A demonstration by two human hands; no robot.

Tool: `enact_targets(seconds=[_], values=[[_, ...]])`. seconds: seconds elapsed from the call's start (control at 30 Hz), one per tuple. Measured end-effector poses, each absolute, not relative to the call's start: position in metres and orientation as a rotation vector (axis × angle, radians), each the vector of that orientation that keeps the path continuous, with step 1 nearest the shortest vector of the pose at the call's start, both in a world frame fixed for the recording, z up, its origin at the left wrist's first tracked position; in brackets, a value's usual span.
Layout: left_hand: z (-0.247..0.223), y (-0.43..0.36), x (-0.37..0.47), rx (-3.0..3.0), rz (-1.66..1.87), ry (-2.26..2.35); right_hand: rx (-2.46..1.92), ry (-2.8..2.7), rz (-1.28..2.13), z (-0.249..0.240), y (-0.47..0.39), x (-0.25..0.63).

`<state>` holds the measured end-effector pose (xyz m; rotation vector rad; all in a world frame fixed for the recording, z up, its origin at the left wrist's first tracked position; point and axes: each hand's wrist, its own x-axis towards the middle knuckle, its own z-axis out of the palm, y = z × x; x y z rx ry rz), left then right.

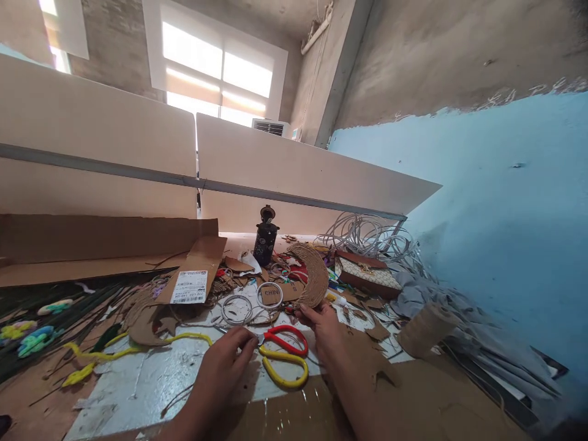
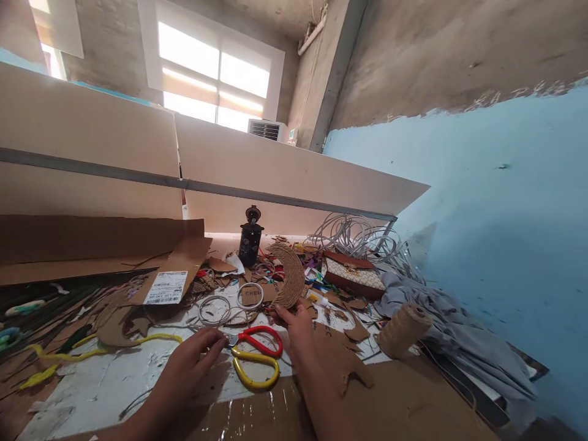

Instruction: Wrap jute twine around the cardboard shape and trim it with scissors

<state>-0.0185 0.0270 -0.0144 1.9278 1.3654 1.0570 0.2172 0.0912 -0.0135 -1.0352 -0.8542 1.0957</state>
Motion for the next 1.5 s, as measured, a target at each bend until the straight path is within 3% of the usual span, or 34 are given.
enact_targets(seconds=[0.57, 0.9, 1.2, 1.5], values=[[-0.017, 0.031, -0.020, 1.910, 1.066, 1.381, -1.034, -0.936, 1.131, -0.016, 0.096, 0.222], [0.012, 0.039, -0.050, 1.264, 1.526, 1.409, -0.990, -1.172, 1.455, 0.006, 0.070, 0.208], [0.024, 0.029, -0.037, 1.118, 1.290, 1.247, -1.121, -1.356, 1.624, 0.010, 0.060, 0.210], [0.013, 0.031, -0.036, 1.171, 1.292, 1.290, -1.093, -1.223, 1.705, 0.005, 0.060, 0.205]])
